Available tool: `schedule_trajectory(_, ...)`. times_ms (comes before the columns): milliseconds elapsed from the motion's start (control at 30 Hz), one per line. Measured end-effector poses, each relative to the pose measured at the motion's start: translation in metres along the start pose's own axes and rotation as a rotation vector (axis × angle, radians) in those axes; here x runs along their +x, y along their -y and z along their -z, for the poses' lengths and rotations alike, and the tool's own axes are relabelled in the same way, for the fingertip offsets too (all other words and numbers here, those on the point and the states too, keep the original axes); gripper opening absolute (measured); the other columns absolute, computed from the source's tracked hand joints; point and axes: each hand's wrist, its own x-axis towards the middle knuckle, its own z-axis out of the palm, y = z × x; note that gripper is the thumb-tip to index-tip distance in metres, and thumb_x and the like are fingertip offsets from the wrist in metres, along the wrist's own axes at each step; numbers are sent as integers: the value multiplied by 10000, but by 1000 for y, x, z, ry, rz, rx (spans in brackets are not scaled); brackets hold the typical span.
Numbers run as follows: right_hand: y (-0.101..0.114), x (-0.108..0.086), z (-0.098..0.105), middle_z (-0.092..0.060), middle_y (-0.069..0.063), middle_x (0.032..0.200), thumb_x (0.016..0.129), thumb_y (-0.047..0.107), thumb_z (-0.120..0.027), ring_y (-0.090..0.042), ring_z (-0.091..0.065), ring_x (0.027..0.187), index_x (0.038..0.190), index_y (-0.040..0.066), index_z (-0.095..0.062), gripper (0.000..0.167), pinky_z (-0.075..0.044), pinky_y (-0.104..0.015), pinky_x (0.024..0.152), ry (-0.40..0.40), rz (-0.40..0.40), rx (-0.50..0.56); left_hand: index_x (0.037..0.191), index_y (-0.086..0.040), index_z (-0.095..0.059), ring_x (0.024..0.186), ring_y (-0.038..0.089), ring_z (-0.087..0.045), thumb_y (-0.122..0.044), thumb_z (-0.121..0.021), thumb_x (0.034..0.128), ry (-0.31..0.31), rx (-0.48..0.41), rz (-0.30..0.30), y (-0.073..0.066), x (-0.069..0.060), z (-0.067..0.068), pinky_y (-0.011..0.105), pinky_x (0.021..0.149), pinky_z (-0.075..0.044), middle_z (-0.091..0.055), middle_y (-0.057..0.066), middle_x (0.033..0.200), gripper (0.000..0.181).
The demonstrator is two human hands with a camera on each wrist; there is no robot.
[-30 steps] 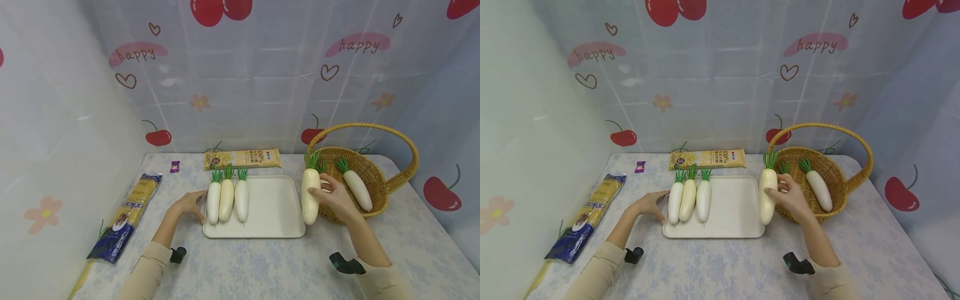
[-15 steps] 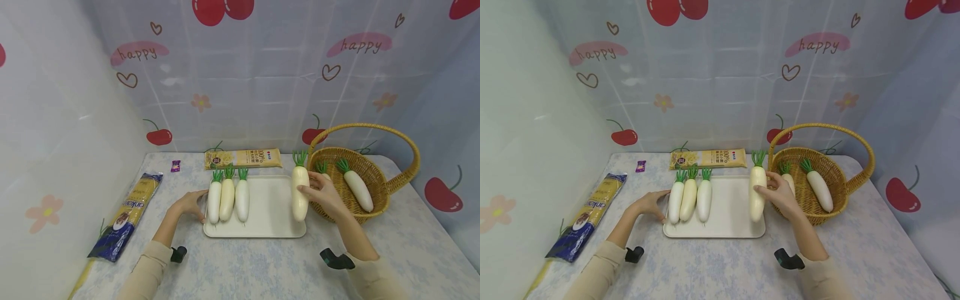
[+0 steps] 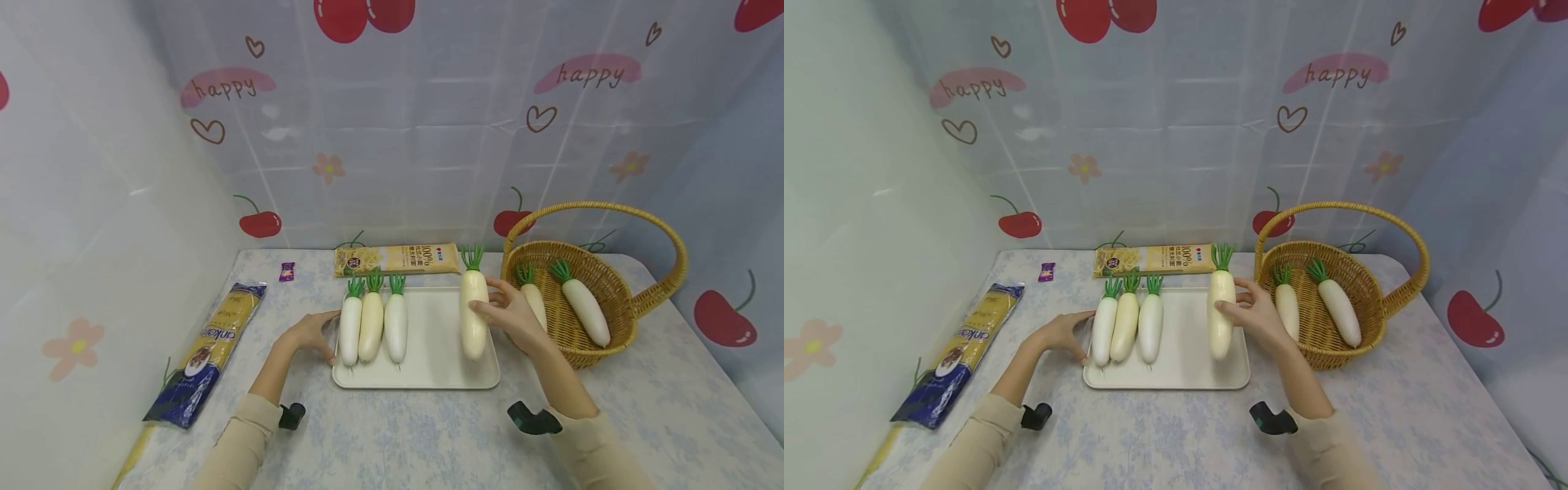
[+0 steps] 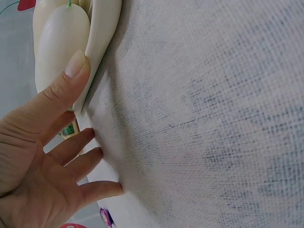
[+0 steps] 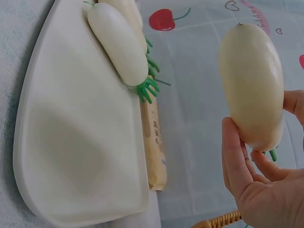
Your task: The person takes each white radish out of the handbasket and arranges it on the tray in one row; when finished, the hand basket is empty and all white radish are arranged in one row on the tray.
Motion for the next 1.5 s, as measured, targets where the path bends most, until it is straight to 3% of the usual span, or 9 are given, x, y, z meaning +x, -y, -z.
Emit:
schedule_trajectory(133,1,3,-5,-553,-263,1194,864,219,-665,-94,-573,890,1439,13,-311,706,-523,-280,711,-9,0,19,1450,-38,-350,1339,426,-305,-157,-913,555,0,-3,3,0,0,0,562,1059,-318,-365,242,1448,1064)
schedule_trajectory(600,-4,16,-22,-589,-258,1109,837,182,-680,-135,-606,841,1406,3,-359,677,-538,-310,715,19,16,72,1447,-35,-356,1323,424,-337,-139,-913,546,-12,2,6,-1,-2,-1,547,1048,-342,-380,252,1434,1064)
schedule_trajectory(867,-5,18,-31,-597,-255,1088,841,190,-673,-148,-609,852,1420,-27,-326,709,-536,-300,723,31,33,40,1448,-30,-351,1320,424,-341,-148,-913,550,-10,4,5,-4,-4,0,546,1049,-342,-380,253,1434,1066)
schedule_trajectory(1300,-8,25,-46,-617,-201,1007,821,180,-691,-147,-602,796,1378,-9,-395,658,-542,-314,702,43,4,58,1449,-36,-350,1322,426,-337,-160,-911,560,-8,15,-3,-2,-2,0,555,1044,-344,-377,247,1438,1058)
schedule_trajectory(1500,-13,29,-54,-544,-223,1121,816,184,-697,-190,-596,857,1379,-2,-400,663,-558,-334,699,34,-16,36,1449,-37,-353,1323,424,-336,-162,-911,560,-10,18,0,-3,-3,0,553,1048,-339,-379,248,1437,1057)
